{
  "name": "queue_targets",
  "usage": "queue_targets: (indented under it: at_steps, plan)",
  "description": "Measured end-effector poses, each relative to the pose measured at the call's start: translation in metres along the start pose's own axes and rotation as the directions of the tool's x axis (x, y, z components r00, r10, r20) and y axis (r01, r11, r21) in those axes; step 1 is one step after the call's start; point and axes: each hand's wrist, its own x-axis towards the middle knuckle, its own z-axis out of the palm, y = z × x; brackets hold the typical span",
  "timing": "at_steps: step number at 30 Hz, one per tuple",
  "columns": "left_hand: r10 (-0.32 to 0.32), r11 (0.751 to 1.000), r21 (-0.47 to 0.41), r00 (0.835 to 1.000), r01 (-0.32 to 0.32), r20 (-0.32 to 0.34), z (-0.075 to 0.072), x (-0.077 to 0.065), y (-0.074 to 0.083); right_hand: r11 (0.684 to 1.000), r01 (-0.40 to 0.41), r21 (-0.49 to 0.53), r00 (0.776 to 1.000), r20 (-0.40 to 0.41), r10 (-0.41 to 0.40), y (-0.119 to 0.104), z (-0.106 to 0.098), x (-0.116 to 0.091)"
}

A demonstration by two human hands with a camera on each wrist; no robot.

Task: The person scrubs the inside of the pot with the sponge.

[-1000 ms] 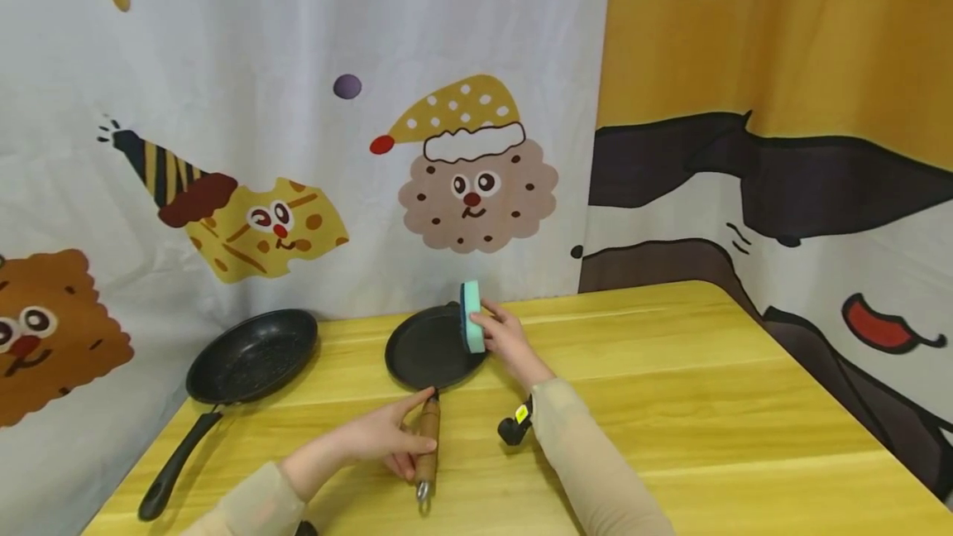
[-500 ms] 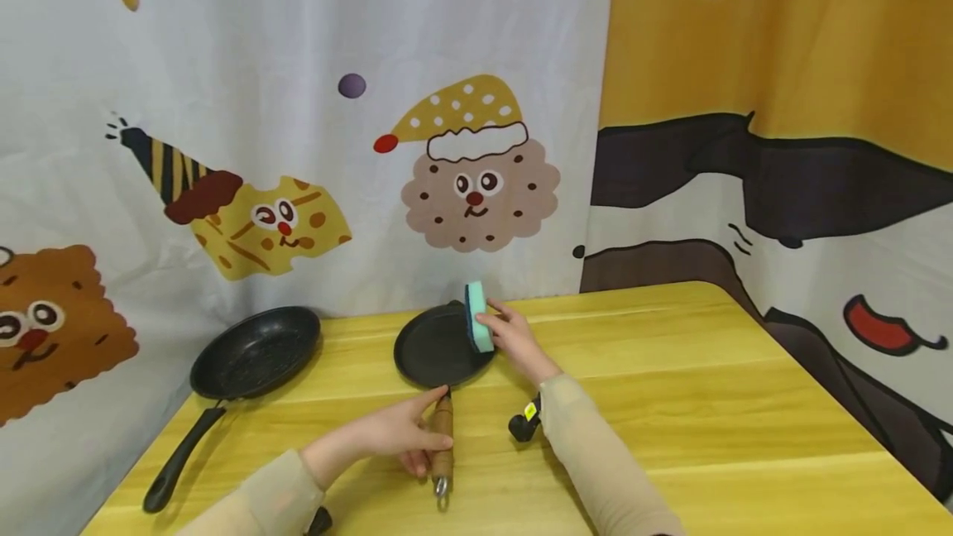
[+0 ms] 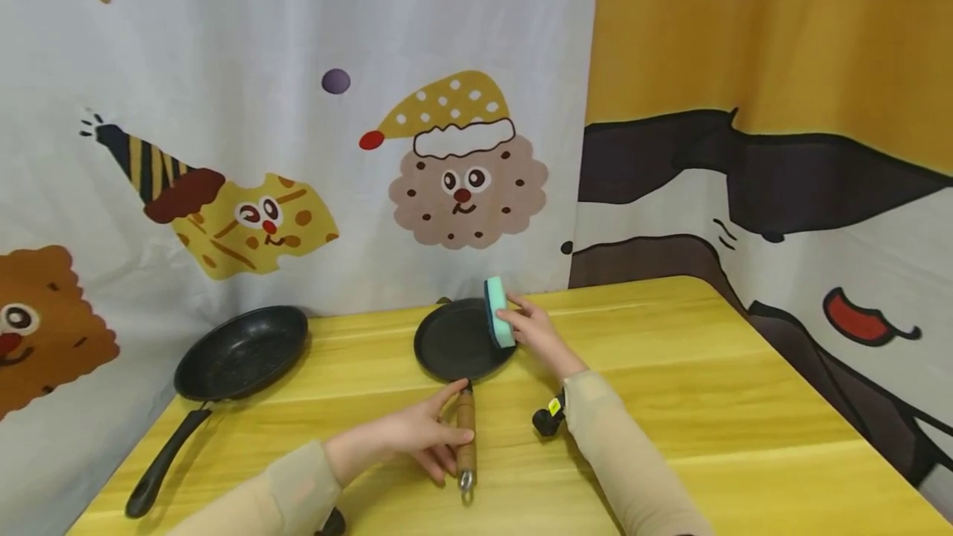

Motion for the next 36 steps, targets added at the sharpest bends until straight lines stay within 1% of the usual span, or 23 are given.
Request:
queue_targets:
  at_steps: [3,5,11,18,23,27,29,32,34,36]
  plan:
    - [-0.011,0.999,-0.030,0.999,0.013,0.036,0.005,0.007,0.002,1.000,0.001,-0.016,1.000,0.006,-0.001,-0.003,-0.010,-0.004]
    - [-0.008,0.999,-0.038,0.999,0.010,0.053,0.011,0.013,0.005,1.000,-0.009,-0.025,1.000,-0.005,0.009,-0.005,-0.018,-0.007]
    - [0.021,1.000,-0.011,0.998,-0.021,0.065,0.030,0.030,0.014,0.999,-0.019,-0.050,0.999,-0.029,0.018,-0.007,-0.043,-0.015]
    - [0.014,1.000,0.008,0.995,-0.015,0.094,0.051,0.053,0.024,0.999,-0.034,-0.041,0.996,-0.086,0.031,-0.012,-0.071,-0.023]
    - [0.008,1.000,0.000,0.993,-0.008,0.121,0.064,0.069,0.034,0.999,-0.030,0.014,0.986,-0.163,0.032,-0.014,-0.091,-0.028]
    - [0.018,1.000,-0.012,0.994,-0.017,0.110,0.072,0.078,0.039,0.995,-0.001,0.101,0.974,-0.225,0.024,-0.015,-0.102,-0.031]
    - [0.021,1.000,-0.013,0.995,-0.019,0.101,0.075,0.080,0.040,0.992,0.013,0.122,0.970,-0.244,0.017,-0.016,-0.106,-0.033]
    - [0.015,1.000,-0.004,0.994,-0.014,0.112,0.074,0.082,0.040,0.992,0.022,0.123,0.968,-0.252,0.010,-0.017,-0.110,-0.034]
    - [0.013,1.000,0.015,0.991,-0.015,0.130,0.069,0.081,0.041,0.994,0.017,0.109,0.970,-0.243,0.010,-0.019,-0.112,-0.036]
    - [0.022,0.998,0.050,0.989,-0.030,0.149,0.058,0.076,0.041,0.995,0.009,0.098,0.974,-0.227,0.013,-0.021,-0.114,-0.038]
